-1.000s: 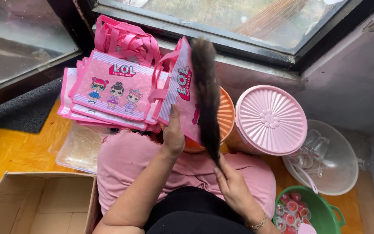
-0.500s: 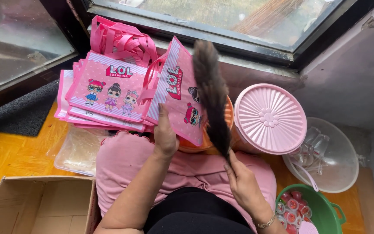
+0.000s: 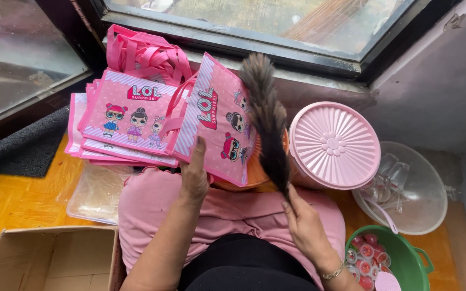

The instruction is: A person is manually portioning cheese curls from a large container into small plastic bags, sealing them, and then placing the small bags into pink gift bags.

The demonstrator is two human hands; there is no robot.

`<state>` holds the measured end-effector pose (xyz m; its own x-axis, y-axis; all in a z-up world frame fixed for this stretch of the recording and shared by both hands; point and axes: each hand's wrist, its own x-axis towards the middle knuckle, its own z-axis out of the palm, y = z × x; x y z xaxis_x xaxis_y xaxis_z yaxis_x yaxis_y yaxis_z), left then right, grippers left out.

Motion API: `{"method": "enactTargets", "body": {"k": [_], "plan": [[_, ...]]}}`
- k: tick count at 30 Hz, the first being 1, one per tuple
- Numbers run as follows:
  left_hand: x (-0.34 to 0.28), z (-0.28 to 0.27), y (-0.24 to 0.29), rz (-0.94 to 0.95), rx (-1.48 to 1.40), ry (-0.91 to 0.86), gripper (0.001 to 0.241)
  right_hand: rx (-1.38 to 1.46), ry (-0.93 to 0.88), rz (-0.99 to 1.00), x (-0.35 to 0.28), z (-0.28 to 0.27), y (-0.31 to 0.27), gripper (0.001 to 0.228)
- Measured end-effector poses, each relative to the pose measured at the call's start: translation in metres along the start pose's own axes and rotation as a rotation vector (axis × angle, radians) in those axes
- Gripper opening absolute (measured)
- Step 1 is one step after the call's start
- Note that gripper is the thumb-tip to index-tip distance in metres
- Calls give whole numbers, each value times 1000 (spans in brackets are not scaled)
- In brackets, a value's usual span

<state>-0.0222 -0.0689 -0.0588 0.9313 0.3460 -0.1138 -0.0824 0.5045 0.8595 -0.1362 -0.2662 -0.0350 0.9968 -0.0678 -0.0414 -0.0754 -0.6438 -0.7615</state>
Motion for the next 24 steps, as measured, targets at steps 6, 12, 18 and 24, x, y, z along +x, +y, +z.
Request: {"method": "enactTargets", "body": {"k": [6,12,18,24], "plan": [[13,-57,-79,391,595,-500,40,-236,-176,-207,-10,12,-4,48],[20,-72,-87,804,816,-456,45,-89,-19,16,13,-8,17,45],[3,-32,-26,1286,989,-371,37,114,302,-17,-17,-33,43,42],[-22,-4,-3,364,401,-391,43,164,742,309,-28,-73,121,11]]}}
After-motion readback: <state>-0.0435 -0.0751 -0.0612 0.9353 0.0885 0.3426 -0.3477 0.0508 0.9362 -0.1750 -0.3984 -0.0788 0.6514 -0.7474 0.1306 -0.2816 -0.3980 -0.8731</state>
